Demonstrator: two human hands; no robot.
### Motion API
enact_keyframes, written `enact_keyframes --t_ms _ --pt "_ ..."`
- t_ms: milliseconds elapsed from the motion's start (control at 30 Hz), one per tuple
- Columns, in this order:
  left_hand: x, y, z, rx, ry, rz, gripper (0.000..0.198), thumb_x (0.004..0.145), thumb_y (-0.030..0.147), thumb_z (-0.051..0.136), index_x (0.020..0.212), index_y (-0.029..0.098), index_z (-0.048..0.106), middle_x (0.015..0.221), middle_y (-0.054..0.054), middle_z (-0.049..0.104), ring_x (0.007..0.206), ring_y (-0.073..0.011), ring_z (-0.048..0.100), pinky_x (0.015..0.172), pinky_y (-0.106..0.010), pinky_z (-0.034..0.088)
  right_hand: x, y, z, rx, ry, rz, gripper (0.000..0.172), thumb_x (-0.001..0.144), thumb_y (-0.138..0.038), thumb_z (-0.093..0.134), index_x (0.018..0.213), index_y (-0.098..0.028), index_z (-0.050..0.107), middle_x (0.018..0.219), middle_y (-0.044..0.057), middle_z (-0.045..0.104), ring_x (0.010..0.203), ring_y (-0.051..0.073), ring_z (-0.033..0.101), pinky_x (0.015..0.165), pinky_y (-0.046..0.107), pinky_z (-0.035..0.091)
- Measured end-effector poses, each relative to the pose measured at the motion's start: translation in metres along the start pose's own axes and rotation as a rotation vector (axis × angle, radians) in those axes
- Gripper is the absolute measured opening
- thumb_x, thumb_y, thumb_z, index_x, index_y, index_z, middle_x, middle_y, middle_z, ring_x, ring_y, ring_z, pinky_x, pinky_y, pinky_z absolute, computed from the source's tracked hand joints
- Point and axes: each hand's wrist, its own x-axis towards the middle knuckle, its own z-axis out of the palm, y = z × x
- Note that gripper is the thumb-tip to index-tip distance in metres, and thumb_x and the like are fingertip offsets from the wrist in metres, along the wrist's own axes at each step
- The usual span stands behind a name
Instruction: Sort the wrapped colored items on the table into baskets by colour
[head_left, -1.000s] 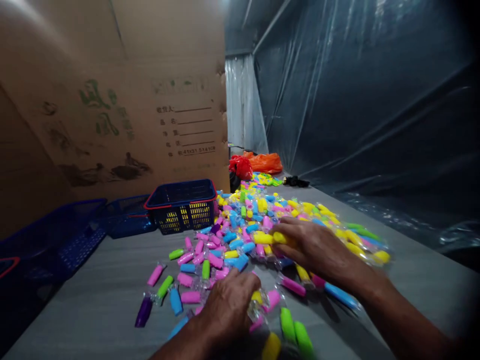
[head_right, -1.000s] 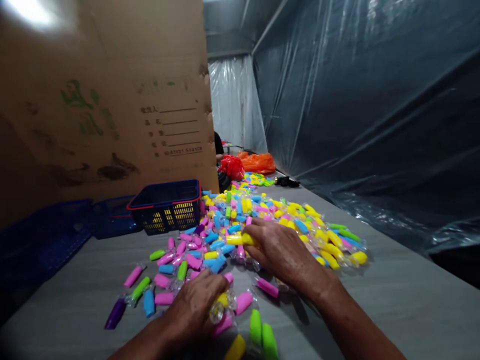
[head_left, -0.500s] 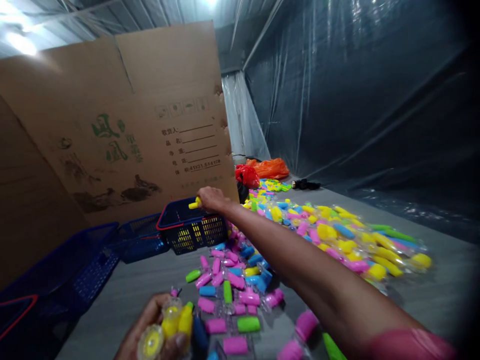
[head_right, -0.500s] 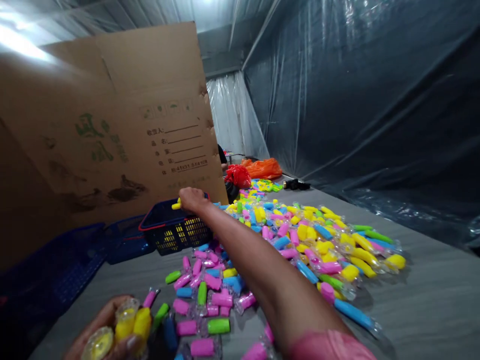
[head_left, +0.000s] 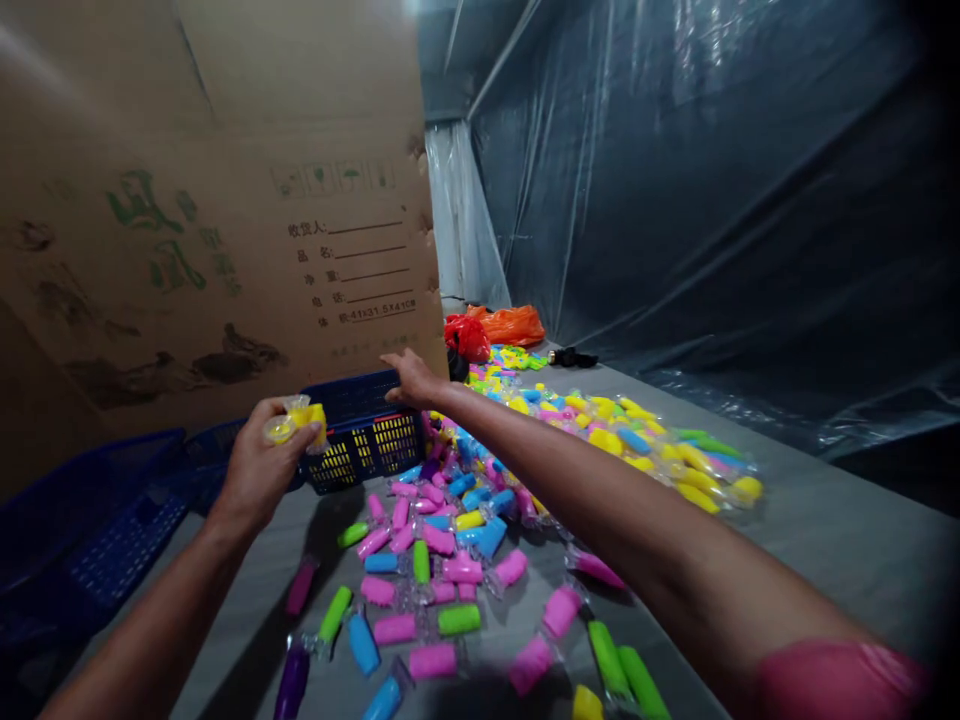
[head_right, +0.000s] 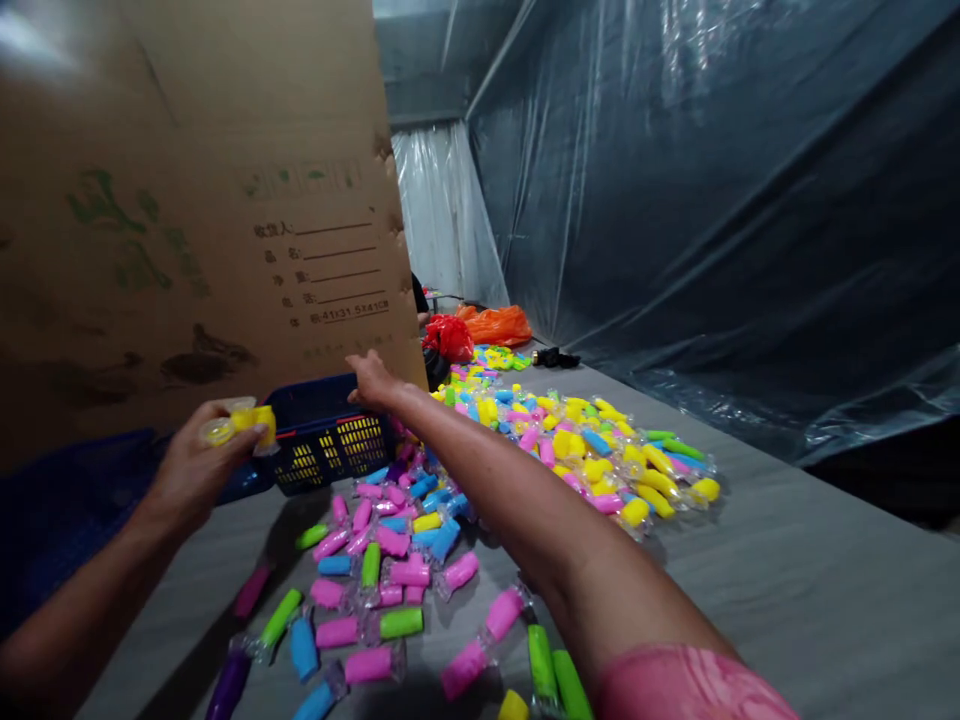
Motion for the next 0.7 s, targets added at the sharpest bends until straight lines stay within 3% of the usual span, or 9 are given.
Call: enact_keyframes --t_ms 67,133,233,367,433,500,600,667,700 --pt "0.029 -0.004 0.015 0.147 0.048 0.077 0.034 0.060 0.036 0.061 0.087 0.019 0.049 0.080 -0.001 0.056 0.069 -0.0163 0.054 0.059 -0.024 0.042 -0.011 -0.001 -0.004 0.016 0.019 -0.007 0.063 0.075 -0.018 0.069 0.132 -0.011 0.042 0.120 0.016 0.045 0.111 0.024 0.047 0.091 0.032 0.040" --pt "0.051 -0.008 0.025 0.432 0.056 0.106 0.030 0.065 0.033 0.058 0.091 0.019 0.051 0.083 -0.003 0.059 0.075 -0.0192 0.057 0.063 -0.025 0.043 -0.032 -0.001 -0.012 0.037 0.039 -0.044 0.054 0.078 -0.015 0.064 0.129 -0.013 0.045 0.115 0.012 0.048 0.107 0.020 0.049 0.090 0.029 0.040" --pt "0.065 -0.015 0.032 0.789 -0.041 0.103 0.032 0.074 0.032 0.052 0.102 0.017 0.053 0.091 -0.007 0.062 0.089 -0.0252 0.059 0.070 -0.030 0.043 -0.085 0.005 -0.035 0.088 0.043 -0.166 0.040 0.078 -0.008 0.061 0.118 -0.012 0.056 0.106 0.009 0.051 0.094 0.016 0.052 0.083 0.026 0.042" --pt "0.074 -0.033 0.035 0.855 -0.237 0.064 0.044 0.081 0.040 0.042 0.110 0.009 0.052 0.102 -0.007 0.060 0.103 -0.0328 0.054 0.079 -0.037 0.043 -0.174 0.017 -0.073 0.158 -0.038 -0.180 0.021 0.081 -0.007 0.058 0.100 -0.011 0.065 0.089 0.005 0.057 0.080 0.014 0.053 0.074 0.026 0.041" --pt "0.082 -0.043 0.037 0.884 -0.258 0.019 0.051 0.079 0.043 0.046 0.115 0.008 0.050 0.106 -0.007 0.059 0.104 -0.0333 0.054 0.083 -0.040 0.043 -0.216 0.023 -0.087 0.226 -0.113 -0.094 0.018 0.081 -0.007 0.058 0.097 -0.012 0.066 0.082 0.003 0.059 0.074 0.012 0.054 0.068 0.023 0.041" --pt "0.089 -0.049 0.039 0.894 -0.201 0.004 0.066 0.071 0.045 0.059 0.123 0.008 0.044 0.108 -0.010 0.059 0.107 -0.0327 0.053 0.090 -0.043 0.041 -0.251 0.028 -0.094 0.293 -0.194 0.001 0.015 0.082 -0.008 0.058 0.093 -0.013 0.067 0.078 0.002 0.060 0.070 0.011 0.055 0.064 0.022 0.041" --pt "0.081 -0.045 0.042 0.852 -0.051 0.139 0.079 0.068 0.053 0.062 0.129 0.010 0.037 0.114 -0.010 0.055 0.117 -0.0356 0.044 0.101 -0.049 0.031 -0.286 0.031 -0.092 0.334 -0.296 0.067 0.012 0.084 -0.010 0.057 0.088 -0.015 0.067 0.079 0.002 0.061 0.073 0.011 0.055 0.065 0.022 0.042" --pt "0.059 -0.033 0.048 0.785 0.006 0.299 0.066 0.073 0.055 0.054 0.124 0.015 0.042 0.116 -0.008 0.054 0.120 -0.0360 0.040 0.101 -0.050 0.030 -0.296 0.031 -0.086 0.300 -0.328 0.054 0.013 0.085 -0.011 0.056 0.090 -0.016 0.067 0.084 0.003 0.060 0.076 0.012 0.055 0.068 0.023 0.042" --pt "0.043 -0.026 0.052 0.744 -0.018 0.374 0.057 0.075 0.054 0.051 0.118 0.017 0.048 0.113 -0.008 0.055 0.116 -0.0349 0.043 0.099 -0.049 0.033 -0.297 0.030 -0.082 0.265 -0.334 0.042 0.014 0.085 -0.011 0.055 0.092 -0.016 0.066 0.087 0.003 0.060 0.078 0.012 0.055 0.070 0.024 0.042"
